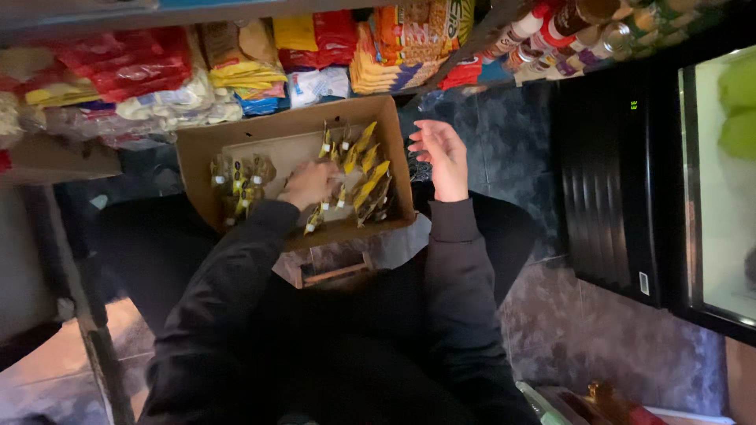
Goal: The person organizes yellow packets into a box and places packets onto a store shelf by hand.
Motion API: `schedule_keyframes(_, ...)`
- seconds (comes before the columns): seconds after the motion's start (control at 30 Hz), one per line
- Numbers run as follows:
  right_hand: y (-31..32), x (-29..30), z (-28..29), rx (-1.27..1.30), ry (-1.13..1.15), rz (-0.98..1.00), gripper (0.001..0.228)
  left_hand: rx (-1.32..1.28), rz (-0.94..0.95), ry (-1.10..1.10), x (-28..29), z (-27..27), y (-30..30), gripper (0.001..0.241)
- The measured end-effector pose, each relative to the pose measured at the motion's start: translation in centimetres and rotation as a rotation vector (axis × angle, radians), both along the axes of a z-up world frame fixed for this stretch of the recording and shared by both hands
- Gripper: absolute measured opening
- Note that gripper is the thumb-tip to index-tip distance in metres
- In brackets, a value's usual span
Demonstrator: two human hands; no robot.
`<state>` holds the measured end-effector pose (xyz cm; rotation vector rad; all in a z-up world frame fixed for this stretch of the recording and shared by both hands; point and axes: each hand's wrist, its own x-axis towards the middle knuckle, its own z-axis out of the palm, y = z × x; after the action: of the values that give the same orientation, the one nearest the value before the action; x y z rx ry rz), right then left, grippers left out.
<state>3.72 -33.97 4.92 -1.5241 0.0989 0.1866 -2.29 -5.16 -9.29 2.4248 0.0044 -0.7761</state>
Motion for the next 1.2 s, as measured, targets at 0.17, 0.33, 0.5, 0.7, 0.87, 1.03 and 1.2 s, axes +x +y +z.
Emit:
schedule_keyframes(0.17, -1.8, -0.1, -1.0, -0.004, -0.006, -0.045, 0.033, -0.01, -0.018, 0.056, 1.8, -14.1, -3.2, 0.045)
schedule_keyframes(0.33, -3.3, -0.8, -1.2, -0.012, -0.003, -0.074, 0.032, -0.056, -0.014, 0.12, 2.2, -13.5, -5.9, 0.041)
schedule_keyframes(0.5, -3.8, -0.9, -0.6, -0.011, -0.002, -0.106, 0.032, -0.184, 0.115, 0.215, 4.0, -22.8, -8.5, 0.059)
schedule_keyframes(0.7, -4.0, -0.8, -0.7, 0.013, -0.022, -0.083, 0.032, -0.014, 0.046, 0.231, 3.5, -23.0, -8.2, 0.052)
schedule_keyframes(0.87, -3.1, -0.9, -0.3, 0.035, 0.016, -0.069, 0.028, -0.21, 0.368, 0.417, 4.3, -14.8, -6.9, 0.06)
schedule_keyframes(1.03, -1.7, -0.2, -2.2, 0.046, 0.016, -0.032, 0.029, -0.013, -0.038, 0.235, 4.3, -16.9, -4.3, 0.078)
schedule_keyframes(1.2, 0.9, -0.7, 0.0, 0.064, 0.027, 0.028, 0.029, -0.003, -0.128, 0.117, 5.2, -12.9, -3.1, 0.08)
